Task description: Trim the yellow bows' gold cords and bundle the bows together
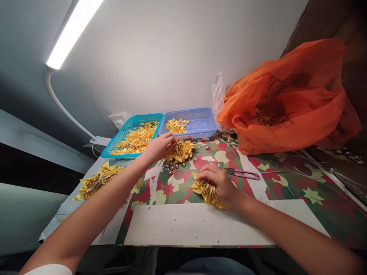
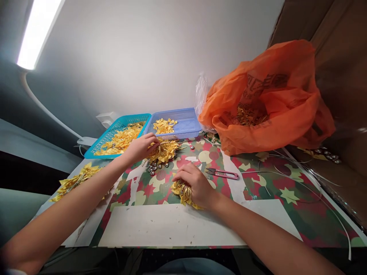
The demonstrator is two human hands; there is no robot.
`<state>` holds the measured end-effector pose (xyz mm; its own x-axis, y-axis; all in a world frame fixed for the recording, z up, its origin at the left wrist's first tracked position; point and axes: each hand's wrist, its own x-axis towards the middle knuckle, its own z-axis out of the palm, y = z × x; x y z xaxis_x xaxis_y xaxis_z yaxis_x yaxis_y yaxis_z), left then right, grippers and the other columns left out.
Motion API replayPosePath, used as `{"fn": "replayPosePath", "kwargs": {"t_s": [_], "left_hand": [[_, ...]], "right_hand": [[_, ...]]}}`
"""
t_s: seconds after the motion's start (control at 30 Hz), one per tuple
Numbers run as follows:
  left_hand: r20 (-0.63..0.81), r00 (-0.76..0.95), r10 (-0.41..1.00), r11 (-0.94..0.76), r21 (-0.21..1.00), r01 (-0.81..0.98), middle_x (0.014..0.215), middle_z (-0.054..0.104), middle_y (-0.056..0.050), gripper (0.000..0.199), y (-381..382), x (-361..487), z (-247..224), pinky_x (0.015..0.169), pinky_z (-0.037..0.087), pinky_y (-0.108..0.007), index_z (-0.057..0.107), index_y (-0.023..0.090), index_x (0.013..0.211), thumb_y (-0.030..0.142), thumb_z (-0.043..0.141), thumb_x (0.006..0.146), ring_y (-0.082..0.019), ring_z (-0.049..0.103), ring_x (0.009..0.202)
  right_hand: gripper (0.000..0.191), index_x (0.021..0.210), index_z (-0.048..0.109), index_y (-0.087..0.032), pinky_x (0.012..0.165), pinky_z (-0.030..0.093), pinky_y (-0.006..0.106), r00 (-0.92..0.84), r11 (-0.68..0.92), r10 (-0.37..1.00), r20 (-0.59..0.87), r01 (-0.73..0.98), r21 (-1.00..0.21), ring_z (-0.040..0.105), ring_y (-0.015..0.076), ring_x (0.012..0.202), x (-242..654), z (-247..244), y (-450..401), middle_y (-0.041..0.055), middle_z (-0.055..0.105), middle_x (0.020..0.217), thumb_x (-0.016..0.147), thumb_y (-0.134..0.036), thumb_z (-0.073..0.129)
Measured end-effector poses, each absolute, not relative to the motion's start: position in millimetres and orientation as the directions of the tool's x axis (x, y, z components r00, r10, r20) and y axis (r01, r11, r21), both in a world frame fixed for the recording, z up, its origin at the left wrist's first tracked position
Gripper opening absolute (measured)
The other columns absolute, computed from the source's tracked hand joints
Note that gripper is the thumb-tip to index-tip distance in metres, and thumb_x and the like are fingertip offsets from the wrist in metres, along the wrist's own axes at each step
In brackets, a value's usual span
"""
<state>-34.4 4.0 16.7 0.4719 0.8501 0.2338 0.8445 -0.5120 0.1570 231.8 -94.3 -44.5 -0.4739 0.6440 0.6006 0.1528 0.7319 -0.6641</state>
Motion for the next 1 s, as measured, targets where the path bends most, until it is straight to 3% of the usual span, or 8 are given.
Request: {"fn": "replayPosePath", "kwargs": {"t_s": [0.2,0.33,0.47,0.6,0.7,0.8,0.9,1.0], "left_hand": [[0.206,0.421,0.884,-0.463,0.246,0.852,0.079,0.054,-0.004,0.023,4.0,-34.2,20.2,0.068,0.044,-0.03,0.05,0.02,0.079,0.028,0.038,0.096,-0.017,0.054,0.07],[0.151,0.438,0.886,-0.464,0.286,0.839,0.077,0.053,-0.002,0.024,-4.4,-29.8,30.4,0.067,0.043,-0.029,0.048,0.021,0.077,0.031,0.038,0.096,-0.017,0.052,0.07],[0.15,0.409,0.9,-0.436,0.303,0.848,0.08,0.053,-0.003,0.026,-21.2,-23.8,40.3,0.067,0.041,-0.031,0.046,0.021,0.076,0.034,0.037,0.096,-0.018,0.052,0.072],[0.186,0.352,0.917,-0.395,0.314,0.863,0.083,0.054,-0.005,0.024,-35.7,-14.9,39.7,0.069,0.04,-0.032,0.047,0.021,0.078,0.033,0.038,0.096,-0.02,0.052,0.076],[0.19,0.343,0.92,-0.39,0.341,0.855,0.082,0.055,-0.004,0.02,-41.1,-6.6,30.9,0.071,0.04,-0.033,0.048,0.021,0.077,0.03,0.04,0.094,-0.021,0.052,0.078],[0.198,0.332,0.922,-0.384,0.379,0.842,0.08,0.055,-0.005,0.021,-42.7,-1.6,21.4,0.068,0.04,-0.033,0.048,0.021,0.075,0.03,0.041,0.094,-0.021,0.053,0.076],[0.213,0.323,0.922,-0.385,0.422,0.821,0.079,0.058,-0.005,0.023,-42.8,-2.3,16.5,0.067,0.04,-0.032,0.049,0.021,0.074,0.031,0.041,0.094,-0.021,0.054,0.075],[0.218,0.316,0.923,-0.383,0.465,0.798,0.077,0.061,-0.004,0.025,-42.4,-6.6,15.4,0.067,0.041,-0.03,0.054,0.02,0.074,0.033,0.045,0.093,-0.02,0.056,0.073]], "right_hand": [[0.012,0.093,0.062,-0.021,0.074,0.047,0.032,-0.443,0.726,0.654,0.613,0.139,-0.674,0.057,0.018,0.083,229.9,-41.4,-93.9,0.0046,0.065,0.088,0.092,-0.014,0.053],[0.008,0.092,0.062,-0.021,0.072,0.048,0.032,-0.348,0.653,0.73,0.588,0.1,-0.751,0.06,0.0172,0.079,228.5,-38.2,-90.1,0.0035,0.065,0.084,0.092,-0.022,0.053],[0.011,0.085,0.061,-0.021,0.082,0.05,0.035,-0.279,0.535,0.806,0.522,-0.033,-0.844,0.064,0.0195,0.093,232.4,-30.6,-84.4,0.0056,0.068,0.095,0.09,-0.031,0.057],[0.025,0.081,0.059,-0.021,0.058,0.048,0.027,-0.234,0.282,0.924,0.304,-0.122,-0.951,0.06,0.0143,0.065,230.6,-13.0,-71.6,0.0011,0.063,0.074,0.087,-0.045,0.06],[0.03,0.08,0.063,-0.018,0.051,0.038,0.023,-0.307,0.31,0.911,0.274,0.073,-0.948,0.047,0.0103,0.053,213.9,-0.8,-52.6,-0.0041,0.051,0.059,0.08,-0.048,0.069],[0.022,0.082,0.068,-0.016,0.052,0.032,0.023,-0.362,0.356,0.906,0.218,0.377,-0.855,0.039,0.0089,0.05,189.7,1.5,-33.1,-0.0068,0.044,0.053,0.077,-0.037,0.074],[0.007,0.08,0.072,-0.016,0.056,0.032,0.024,-0.349,0.354,0.915,0.201,0.458,-0.816,0.042,0.0104,0.054,171.9,-3.5,-23.1,-0.0041,0.051,0.055,0.075,-0.021,0.073],[0.008,0.082,0.074,-0.017,0.058,0.032,0.024,-0.342,0.357,0.917,0.206,0.471,-0.807,0.047,0.012,0.058,164.6,-8.5,-22.4,-0.0014,0.058,0.061,0.079,-0.021,0.069]]}}
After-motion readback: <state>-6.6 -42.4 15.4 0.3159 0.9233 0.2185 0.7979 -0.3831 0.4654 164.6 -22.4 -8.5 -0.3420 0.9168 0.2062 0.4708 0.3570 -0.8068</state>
